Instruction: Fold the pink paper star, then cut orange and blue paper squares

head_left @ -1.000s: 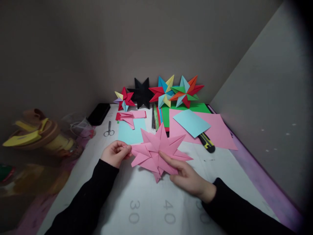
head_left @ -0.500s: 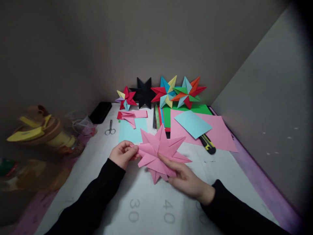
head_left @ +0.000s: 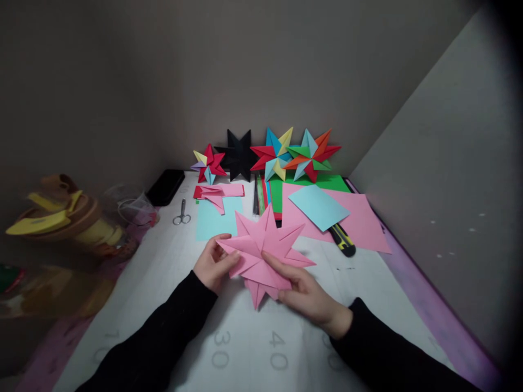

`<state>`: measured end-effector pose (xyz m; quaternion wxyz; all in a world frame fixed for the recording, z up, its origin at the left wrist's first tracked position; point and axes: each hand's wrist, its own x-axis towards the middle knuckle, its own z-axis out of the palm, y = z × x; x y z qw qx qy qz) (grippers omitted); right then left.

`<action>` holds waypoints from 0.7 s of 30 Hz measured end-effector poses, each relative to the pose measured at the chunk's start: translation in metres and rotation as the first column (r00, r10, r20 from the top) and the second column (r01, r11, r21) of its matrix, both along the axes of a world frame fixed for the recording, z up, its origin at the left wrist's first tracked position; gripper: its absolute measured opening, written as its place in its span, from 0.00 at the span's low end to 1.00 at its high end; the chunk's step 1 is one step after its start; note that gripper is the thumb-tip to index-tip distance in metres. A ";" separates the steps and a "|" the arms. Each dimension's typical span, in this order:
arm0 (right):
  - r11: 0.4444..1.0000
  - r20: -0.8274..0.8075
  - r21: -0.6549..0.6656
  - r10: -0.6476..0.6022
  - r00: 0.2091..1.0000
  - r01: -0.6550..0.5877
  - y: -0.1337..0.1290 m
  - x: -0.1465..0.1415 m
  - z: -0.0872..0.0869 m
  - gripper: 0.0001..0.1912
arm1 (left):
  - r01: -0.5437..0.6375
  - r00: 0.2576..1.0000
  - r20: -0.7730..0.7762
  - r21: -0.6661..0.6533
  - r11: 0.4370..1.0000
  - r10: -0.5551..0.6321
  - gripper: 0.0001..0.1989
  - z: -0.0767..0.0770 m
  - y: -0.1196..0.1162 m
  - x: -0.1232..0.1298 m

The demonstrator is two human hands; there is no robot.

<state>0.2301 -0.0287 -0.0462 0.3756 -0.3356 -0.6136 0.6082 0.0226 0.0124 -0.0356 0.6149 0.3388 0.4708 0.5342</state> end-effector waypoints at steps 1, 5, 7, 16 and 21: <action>1.000 0.004 -0.005 0.013 1.000 -0.013 0.000 0.000 0.000 0.34 | 0.007 1.000 -0.006 -0.017 1.000 -0.007 0.31 -0.002 -0.001 0.003; 0.995 -0.006 -0.050 0.082 0.997 -0.082 -0.002 0.000 -0.001 0.34 | 0.109 0.993 -0.050 -0.038 0.993 -0.110 0.23 -0.009 -0.003 0.008; 0.993 -0.053 -0.078 0.087 0.995 -0.091 -0.003 0.000 -0.002 0.34 | 0.106 0.993 -0.054 -0.042 0.994 -0.108 0.20 -0.011 -0.002 0.006; 0.988 -0.328 -0.032 -0.156 0.932 0.154 0.000 -0.002 -0.001 0.32 | 0.070 0.997 0.027 -0.115 0.991 -0.067 0.17 0.005 0.007 -0.017; 0.994 -0.327 -0.101 -0.073 0.942 0.042 0.010 0.012 -0.003 0.25 | 0.156 0.982 -0.086 -0.108 0.982 -0.165 0.17 0.010 0.007 -0.022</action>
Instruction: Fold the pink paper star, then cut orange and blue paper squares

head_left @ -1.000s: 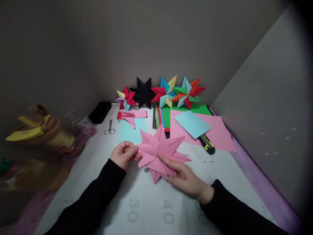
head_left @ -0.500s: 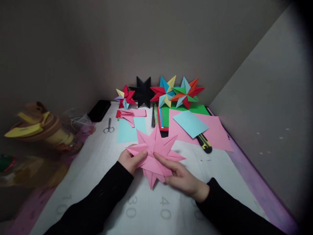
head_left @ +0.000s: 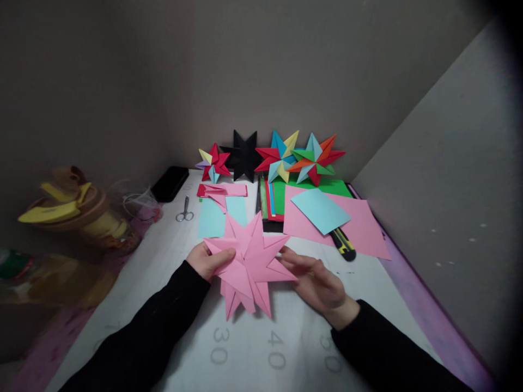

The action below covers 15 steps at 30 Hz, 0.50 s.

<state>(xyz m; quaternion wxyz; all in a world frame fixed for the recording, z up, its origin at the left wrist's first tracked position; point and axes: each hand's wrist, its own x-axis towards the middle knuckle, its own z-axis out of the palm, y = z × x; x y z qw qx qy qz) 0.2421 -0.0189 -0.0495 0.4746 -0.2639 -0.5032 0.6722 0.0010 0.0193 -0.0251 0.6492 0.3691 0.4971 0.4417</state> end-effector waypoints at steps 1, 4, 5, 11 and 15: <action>0.999 0.035 -0.019 0.039 0.999 -0.038 0.001 0.002 -0.001 0.25 | 0.013 1.000 -0.029 0.012 1.000 -0.013 0.16 0.000 -0.001 0.001; 0.989 0.187 -0.038 0.149 0.971 -0.145 0.001 0.004 -0.002 0.23 | 0.052 0.993 -0.105 0.047 0.998 -0.047 0.16 -0.003 -0.006 0.006; 0.983 0.238 -0.032 0.184 0.954 -0.182 0.000 0.003 0.000 0.23 | 0.057 0.990 -0.130 0.060 0.997 -0.048 0.16 -0.004 -0.007 0.008; 0.951 0.418 -0.005 0.283 0.863 -0.310 -0.001 0.001 0.010 0.28 | -0.104 0.966 -0.208 0.222 0.969 0.151 0.37 -0.010 -0.013 0.016; 0.948 0.430 -0.007 0.289 0.855 -0.317 -0.002 0.003 0.012 0.29 | -0.045 0.898 -0.371 0.461 0.886 0.238 0.28 -0.007 -0.009 0.009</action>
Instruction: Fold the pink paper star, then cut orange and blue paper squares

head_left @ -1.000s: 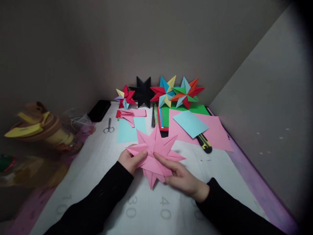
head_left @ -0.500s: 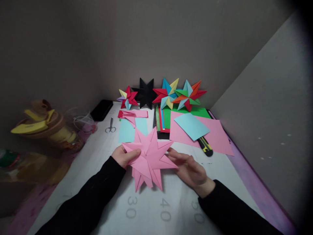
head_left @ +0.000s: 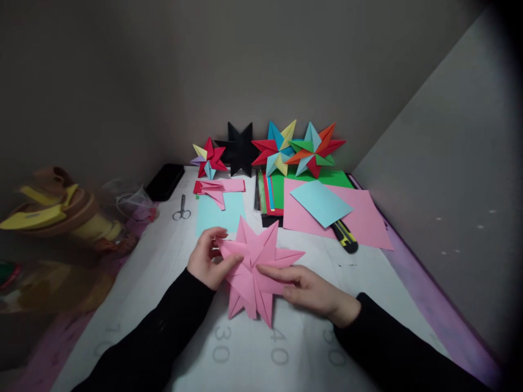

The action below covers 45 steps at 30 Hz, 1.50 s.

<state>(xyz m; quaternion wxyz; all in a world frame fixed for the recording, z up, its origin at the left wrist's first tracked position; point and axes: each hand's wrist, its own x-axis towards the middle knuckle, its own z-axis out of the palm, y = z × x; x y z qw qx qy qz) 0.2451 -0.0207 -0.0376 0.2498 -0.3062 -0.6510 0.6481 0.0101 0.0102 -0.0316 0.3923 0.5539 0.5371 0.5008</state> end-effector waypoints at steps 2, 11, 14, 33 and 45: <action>1.000 -0.002 -0.005 -0.006 1.000 0.006 0.000 0.001 0.000 0.29 | 0.049 0.998 -0.049 0.049 0.998 -0.046 0.15 0.003 0.002 -0.004; 0.999 0.011 0.029 0.025 1.000 -0.026 -0.001 0.001 -0.002 0.27 | 0.111 0.993 0.065 -0.133 0.985 -0.103 0.10 0.013 0.010 -0.015; 0.999 0.031 0.040 0.029 0.999 -0.030 -0.001 0.000 -0.001 0.28 | 0.114 0.993 0.053 -0.133 0.985 -0.108 0.10 0.011 0.013 -0.017; 0.997 0.090 0.058 0.054 0.994 -0.059 -0.003 -0.004 0.000 0.30 | -0.029 1.000 -0.013 -0.190 0.981 0.027 0.12 -0.003 0.009 -0.004; 0.999 0.082 0.052 0.010 0.997 -0.014 -0.005 -0.005 -0.004 0.32 | 0.010 0.966 -0.257 -0.006 1.000 -0.011 0.09 0.007 0.008 -0.010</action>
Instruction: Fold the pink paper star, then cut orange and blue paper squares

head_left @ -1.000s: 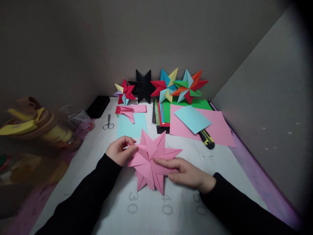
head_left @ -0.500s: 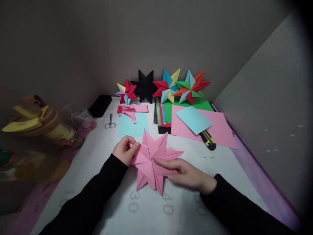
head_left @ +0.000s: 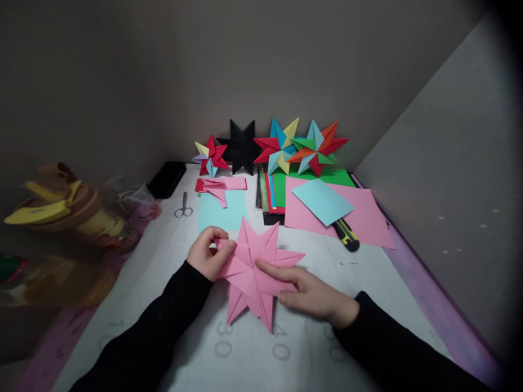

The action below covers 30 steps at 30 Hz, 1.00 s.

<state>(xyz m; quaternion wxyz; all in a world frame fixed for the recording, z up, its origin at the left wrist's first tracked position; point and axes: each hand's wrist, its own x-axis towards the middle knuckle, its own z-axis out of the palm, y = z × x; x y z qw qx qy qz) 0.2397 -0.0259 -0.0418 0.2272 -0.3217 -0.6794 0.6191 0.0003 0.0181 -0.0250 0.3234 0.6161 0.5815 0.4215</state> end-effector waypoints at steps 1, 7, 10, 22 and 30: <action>1.000 0.000 -0.001 -0.004 1.000 0.004 0.000 0.000 0.000 0.31 | 0.048 0.998 -0.042 0.053 0.997 -0.046 0.08 0.002 0.000 -0.002; 1.000 0.010 0.011 0.013 1.000 -0.013 0.000 -0.001 0.002 0.31 | 0.334 0.925 -0.250 0.181 0.925 -0.286 0.05 0.010 0.001 -0.011; 0.999 0.023 0.018 0.030 0.999 -0.031 0.000 -0.002 0.003 0.31 | 0.374 0.908 -0.251 0.131 0.918 -0.335 0.06 0.011 0.002 -0.010; 0.998 0.062 0.019 0.054 0.997 -0.055 -0.001 -0.002 0.004 0.31 | 0.240 0.940 -0.232 -0.066 0.969 -0.249 0.11 0.014 0.000 -0.007; 0.998 0.057 0.014 0.059 0.997 -0.060 -0.001 -0.002 0.003 0.32 | 0.170 0.966 -0.179 -0.102 0.980 -0.186 0.11 0.013 -0.001 -0.001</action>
